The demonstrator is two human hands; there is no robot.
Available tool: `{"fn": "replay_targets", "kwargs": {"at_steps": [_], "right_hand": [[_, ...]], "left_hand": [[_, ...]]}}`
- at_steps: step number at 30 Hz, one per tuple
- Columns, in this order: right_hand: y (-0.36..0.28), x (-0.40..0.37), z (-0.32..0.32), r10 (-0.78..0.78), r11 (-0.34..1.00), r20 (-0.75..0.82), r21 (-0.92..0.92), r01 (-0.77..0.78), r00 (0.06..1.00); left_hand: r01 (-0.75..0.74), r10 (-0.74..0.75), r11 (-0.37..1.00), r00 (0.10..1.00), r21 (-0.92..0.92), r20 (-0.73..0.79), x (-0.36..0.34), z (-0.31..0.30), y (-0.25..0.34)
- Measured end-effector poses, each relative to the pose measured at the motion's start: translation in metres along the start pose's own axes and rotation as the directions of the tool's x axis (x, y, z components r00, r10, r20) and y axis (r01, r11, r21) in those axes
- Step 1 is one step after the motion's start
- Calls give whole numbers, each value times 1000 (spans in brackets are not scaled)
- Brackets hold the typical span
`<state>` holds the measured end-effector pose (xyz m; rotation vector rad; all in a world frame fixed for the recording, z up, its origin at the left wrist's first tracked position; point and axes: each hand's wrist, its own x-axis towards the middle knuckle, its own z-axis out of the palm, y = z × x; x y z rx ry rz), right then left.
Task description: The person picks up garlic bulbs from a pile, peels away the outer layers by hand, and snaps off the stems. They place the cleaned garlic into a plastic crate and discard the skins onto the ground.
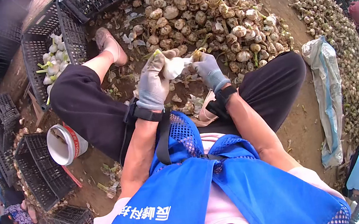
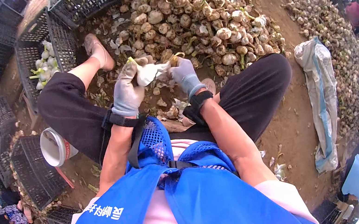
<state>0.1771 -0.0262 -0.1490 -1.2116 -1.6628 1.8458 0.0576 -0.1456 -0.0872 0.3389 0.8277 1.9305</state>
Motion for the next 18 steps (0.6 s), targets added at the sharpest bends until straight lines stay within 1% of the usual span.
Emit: {"fn": "replay_targets", "kwargs": {"at_steps": [1,2,3,4,5,6,7,8,9,10,11,12,13,14,15,16,17,18], "right_hand": [[5,2,-4,0,1000,1,3,0,1000],[2,1,-3,-118,941,94,-307,142,988],[-1,0,0,-199,770,218,-568,290,955],[-4,-4,-4,-21,656,202,-737,166,979],[-19,-14,-6,-19,657,207,-735,168,978],[-31,-23,-11,-173,807,198,-533,254,965],[-43,-32,-15,-314,891,145,-297,344,938],[-60,-45,-13,-238,967,151,-54,248,959],[-76,-55,-11,-168,972,169,191,135,971],[-82,-63,-6,-204,975,157,120,187,966],[-79,-66,0,-212,969,144,158,190,967],[-72,-63,0,-171,971,130,192,144,977],[-66,-61,1,-127,969,120,228,97,985],[-66,-60,2,-125,967,120,235,94,985],[-68,-59,1,-34,926,143,377,-23,989],[-69,-57,0,53,853,180,503,-138,982],[-68,-55,0,56,852,178,504,-140,982],[-68,-53,1,56,853,185,502,-143,981]], "left_hand": [[0,0,1000,1000,3,0,-1,-1,-1],[106,-108,978,994,-180,2,-2,2,1],[206,-212,912,977,-356,22,-2,3,2],[226,-201,905,974,-361,106,-1,-3,1],[223,-200,905,975,-361,100,0,-5,2],[191,-179,934,982,-303,68,0,-6,1],[162,-158,956,987,-243,38,1,-8,-1],[85,-103,984,989,-159,-109,5,-14,-10],[96,-113,983,988,-158,-106,5,-15,-13],[39,-39,999,995,-5,-94,7,-15,-14],[-24,35,989,997,148,-71,7,-12,-14],[-29,38,993,996,115,-81,7,-10,-14],[-28,38,993,996,118,-83,8,-9,-13],[-5,7,996,1000,92,-27,8,-5,-8],[19,-21,998,999,67,33,9,-1,-4],[23,-31,992,998,124,63,6,2,-4],[27,-35,992,997,124,62,6,1,-6],[27,-31,997,997,69,65,7,-2,-8]]}}
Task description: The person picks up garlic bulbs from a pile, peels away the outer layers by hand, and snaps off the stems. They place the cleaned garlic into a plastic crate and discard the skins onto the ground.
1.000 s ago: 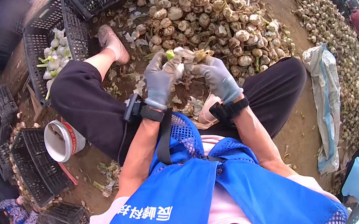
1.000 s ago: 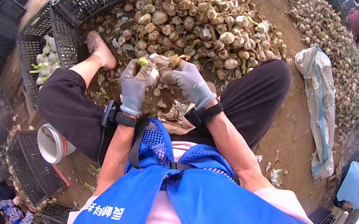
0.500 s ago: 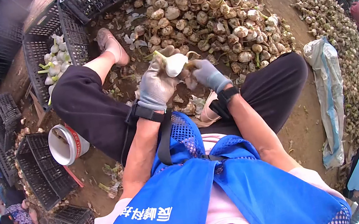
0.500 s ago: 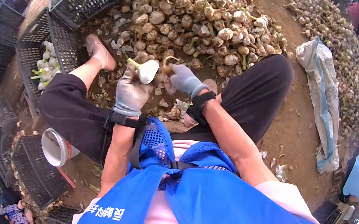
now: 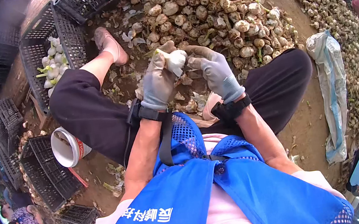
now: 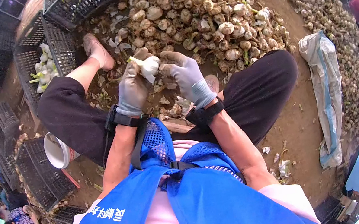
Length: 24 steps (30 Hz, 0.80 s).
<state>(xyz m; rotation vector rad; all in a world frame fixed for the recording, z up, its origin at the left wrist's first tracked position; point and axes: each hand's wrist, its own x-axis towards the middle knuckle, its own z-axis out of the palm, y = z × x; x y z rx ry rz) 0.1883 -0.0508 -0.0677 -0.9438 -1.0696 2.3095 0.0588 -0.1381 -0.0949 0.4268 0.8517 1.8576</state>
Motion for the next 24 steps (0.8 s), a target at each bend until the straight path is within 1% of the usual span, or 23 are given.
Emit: {"fn": "replay_targets", "kwargs": {"at_steps": [1,2,3,5,6,7,8,9,10,11,12,13,14,15,16,17,18,19,20,21,22,23,24], "right_hand": [[2,1,1,4,1000,7,-1,-4,1000],[1,-1,3,20,999,2,-32,-20,1000],[1,-1,6,21,999,4,-30,-21,1000],[1,-2,10,-15,982,-26,-187,10,1000],[1,-1,11,-85,973,-39,-219,74,996],[3,1,11,-85,973,-39,-219,74,996],[7,4,9,-223,913,-19,-354,202,975],[11,7,7,-353,818,19,-478,319,935],[17,12,5,-442,662,68,-649,376,894],[14,10,6,-445,660,66,-650,377,893],[8,7,8,-214,891,-21,-414,187,977],[4,5,9,47,990,-32,-133,-51,998],[7,7,4,101,995,-1,25,-101,995],[9,9,0,99,995,5,19,-99,995],[11,10,-3,85,996,26,5,-85,996],[10,8,-3,74,997,42,-6,-74,996],[8,6,-4,74,996,69,39,-77,995],[8,4,-2,76,996,67,37,-79,995],[9,0,3,-106,960,32,-258,111,994],[11,-1,8,-287,804,52,-530,270,956],[22,3,8,-418,623,73,-702,344,905],[19,-4,23,-516,521,27,-784,338,856],[25,4,20,-500,629,1,-687,364,866]], "left_hand": [[-4,4,999,1000,-55,1,1,-3,-3],[-10,10,1000,999,-24,-32,3,-3,-4],[-11,10,1000,999,-21,-34,4,-4,-6],[-116,167,950,973,288,-157,4,-2,-7],[-112,157,971,965,211,-210,5,1,-7],[-112,157,971,965,210,-211,5,4,-6],[-143,198,951,963,275,-185,4,10,-3],[-173,235,926,960,337,-154,2,15,-1],[-172,233,926,961,336,-152,1,15,-1],[-125,207,911,963,394,-174,0,15,0],[-78,185,890,962,449,-199,0,15,1],[-80,187,890,962,449,-200,-1,14,1],[-64,142,948,962,311,-235,-2,11,-1],[-53,95,985,961,164,-261,-1,8,-2],[-59,78,995,962,82,-261,-1,5,-5],[-60,79,995,961,79,-264,-1,6,-4],[-83,112,989,960,123,-258,-1,7,-3],[-106,146,980,957,167,-249,0,8,-2],[-107,147,980,958,165,-248,0,8,-2],[-112,184,949,956,293,-230,0,9,-2],[-115,217,902,954,416,-207,0,9,-2],[-113,214,903,955,414,-205,0,12,-1],[-145,237,894,956,425,-171,-2,16,1]]}}
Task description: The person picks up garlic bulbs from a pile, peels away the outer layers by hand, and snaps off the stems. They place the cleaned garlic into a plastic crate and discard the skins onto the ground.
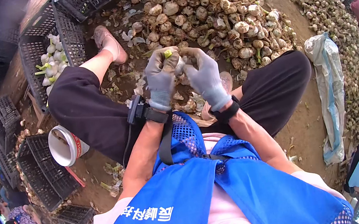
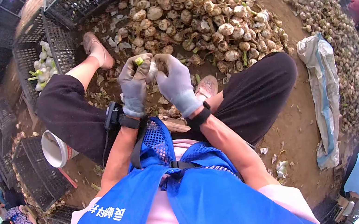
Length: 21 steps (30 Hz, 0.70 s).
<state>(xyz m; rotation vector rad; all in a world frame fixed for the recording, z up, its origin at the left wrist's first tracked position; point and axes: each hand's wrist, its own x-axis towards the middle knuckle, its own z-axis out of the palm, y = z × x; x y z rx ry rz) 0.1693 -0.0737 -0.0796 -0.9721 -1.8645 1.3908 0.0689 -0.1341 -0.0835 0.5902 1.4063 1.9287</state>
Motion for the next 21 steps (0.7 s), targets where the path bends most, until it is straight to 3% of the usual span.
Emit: {"fn": "replay_targets", "kwargs": {"at_steps": [1,2,3,4,5,6,7,9,10,11,12,13,14,15,16,17,19,20,21], "right_hand": [[12,7,3,30,989,1,143,-30,1000],[16,13,1,135,960,38,241,-140,990],[21,20,-4,232,910,86,332,-247,969],[48,28,-8,374,811,211,398,-429,903],[68,31,-13,369,813,214,396,-426,904],[79,36,-17,400,914,306,-64,-401,864],[90,41,-19,466,827,364,-504,-250,807],[75,36,-15,317,751,275,-657,-63,908],[61,32,-17,120,875,311,-482,48,943],[35,29,-12,-38,998,313,-40,54,949],[30,23,4,-75,995,346,-35,93,935],[24,21,18,-116,990,368,-29,136,922],[33,24,26,103,979,410,118,-165,906],[46,31,30,298,860,480,241,-450,825],[60,38,28,399,507,594,492,-708,699],[110,52,42,359,351,643,579,-736,677],[49,81,60,440,484,546,525,-701,713],[23,96,77,331,532,583,534,-657,742],[-1,107,93,221,575,618,543,-612,755]], "left_hand": [[-37,37,999,999,4,20,-1,1,2],[-41,39,991,999,-128,-24,4,-4,-8],[-46,43,990,999,-130,-29,5,-10,-9],[44,-48,951,999,-305,-5,7,-15,-9],[132,-131,874,991,-467,35,8,-18,-10],[130,-121,857,991,-498,50,10,-21,-13],[122,-115,858,992,-499,44,12,-24,-17],[257,-291,618,953,-743,88,15,-29,-22],[285,-358,574,931,-768,77,16,-32,-25],[300,-347,716,936,-631,51,16,-34,-30],[290,-311,916,950,-277,-31,10,-29,-27],[249,-240,960,967,128,-84,6,-25,-22],[163,-166,975,986,152,11,9,-44,-67],[377,-378,925,926,-48,-9,8,-39,-50],[456,-527,827,833,-330,-169,15,-37,-54],[445,-689,668,673,-597,-269,20,-37,-60],[436,-616,778,673,-452,-410,20,-52,-75],[442,-646,748,656,-495,-390,22,-63,-92],[481,-707,699,577,-529,-410,25,-57,-81]]}}
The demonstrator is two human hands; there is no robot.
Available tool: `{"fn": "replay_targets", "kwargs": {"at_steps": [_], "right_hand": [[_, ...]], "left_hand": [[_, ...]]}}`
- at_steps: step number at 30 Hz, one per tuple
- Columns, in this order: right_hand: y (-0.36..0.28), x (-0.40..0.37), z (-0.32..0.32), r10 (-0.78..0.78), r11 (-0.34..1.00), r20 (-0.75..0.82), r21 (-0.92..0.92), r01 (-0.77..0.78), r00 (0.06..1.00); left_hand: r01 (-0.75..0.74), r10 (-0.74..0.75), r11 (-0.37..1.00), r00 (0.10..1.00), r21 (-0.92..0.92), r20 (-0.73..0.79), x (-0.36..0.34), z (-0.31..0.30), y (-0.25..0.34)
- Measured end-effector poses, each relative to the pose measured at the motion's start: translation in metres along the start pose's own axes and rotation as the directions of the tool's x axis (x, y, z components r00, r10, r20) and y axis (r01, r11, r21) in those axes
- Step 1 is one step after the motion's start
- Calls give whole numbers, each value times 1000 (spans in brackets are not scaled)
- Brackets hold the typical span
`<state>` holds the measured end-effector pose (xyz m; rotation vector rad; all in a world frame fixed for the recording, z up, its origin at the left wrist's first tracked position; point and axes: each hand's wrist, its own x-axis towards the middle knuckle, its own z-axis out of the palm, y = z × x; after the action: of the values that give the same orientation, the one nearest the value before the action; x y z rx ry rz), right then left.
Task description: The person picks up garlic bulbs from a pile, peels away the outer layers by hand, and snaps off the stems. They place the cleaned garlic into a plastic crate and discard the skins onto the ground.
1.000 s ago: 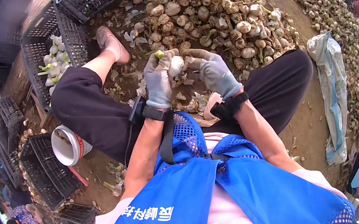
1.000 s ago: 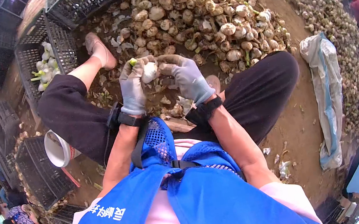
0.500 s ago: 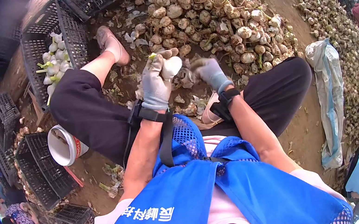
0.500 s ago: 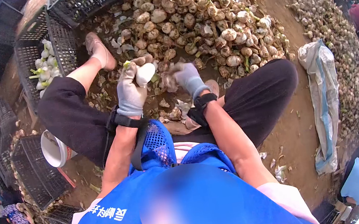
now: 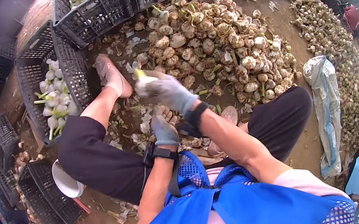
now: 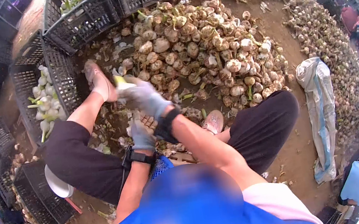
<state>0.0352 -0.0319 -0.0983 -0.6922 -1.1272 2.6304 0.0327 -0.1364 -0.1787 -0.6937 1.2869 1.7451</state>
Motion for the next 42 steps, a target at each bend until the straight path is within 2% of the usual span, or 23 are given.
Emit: {"fn": "replay_targets", "kwargs": {"at_steps": [2,3,4,6,7,8,9,10,11,12,14,16,18,19,20,21,22,24,28,31,34,39,42], "right_hand": [[-30,13,44,-114,952,202,-259,166,973],[-45,21,45,-265,781,223,-521,345,938],[-59,32,40,-390,511,289,-722,466,874],[-79,62,-9,-615,188,92,-947,260,783],[-94,71,-34,-608,195,-123,-981,-3,785],[-109,86,-66,-609,-1,-270,-940,-341,746],[-118,97,-94,-649,-51,-388,-836,-546,654],[-126,101,-104,-683,36,-466,-791,-611,563],[-126,115,-129,-732,20,-403,-819,-573,549],[-130,124,-143,-661,10,-404,-847,-532,632],[-128,134,-154,-653,-67,-330,-871,-486,681],[-127,121,-159,-674,62,-253,-956,-288,694],[-120,78,-136,-673,231,-117,-971,58,730],[-125,45,-110,-434,459,-284,-886,-62,855],[-111,30,-115,-413,545,-143,-830,119,899],[-104,1,-97,-299,747,-126,-648,149,946],[-99,-27,-76,-170,857,-137,-509,78,976],[-75,-58,-69,-32,945,-78,-326,5,996],[-47,-92,-58,-205,975,-70,-103,198,976],[-38,-113,-42,-122,992,-304,-62,108,945],[-30,-118,-46,-222,964,-303,-208,163,927],[-32,-136,-41,-261,950,-306,-250,188,915],[-32,-147,-44,-234,972,-236,-71,224,943]], "left_hand": [[-111,161,982,915,-152,370,34,-22,-26],[55,12,972,958,-229,285,9,-7,-14],[56,13,971,959,-233,284,-1,-1,-8],[-146,132,986,979,83,158,-10,0,-6],[-135,99,978,973,162,210,-2,-7,-11],[-133,102,979,975,153,198,-6,-2,-9],[-122,86,978,974,167,209,-15,5,-8],[-110,69,977,973,183,219,-20,9,-7],[-74,38,982,978,174,204,-14,7,-12],[-68,33,983,980,173,194,-15,8,-12],[-72,31,981,975,182,222,-18,10,-9],[-82,42,982,973,171,225,-19,11,-6],[-105,74,990,957,95,279,-17,8,-3],[-187,161,982,907,30,388,-16,10,1],[-314,260,947,877,73,404,-26,18,8],[-265,243,964,818,-32,522,-31,21,15],[-261,233,965,821,-20,521,-40,26,23],[-376,266,926,602,-27,752,-58,35,31],[-164,188,980,580,-112,792,-68,33,29],[-360,273,930,548,-72,791,-80,35,29],[-461,319,886,539,-44,780,-91,38,22],[-254,259,957,531,-139,807,-96,32,13],[-190,193,977,563,-101,803,-106,32,12]]}}
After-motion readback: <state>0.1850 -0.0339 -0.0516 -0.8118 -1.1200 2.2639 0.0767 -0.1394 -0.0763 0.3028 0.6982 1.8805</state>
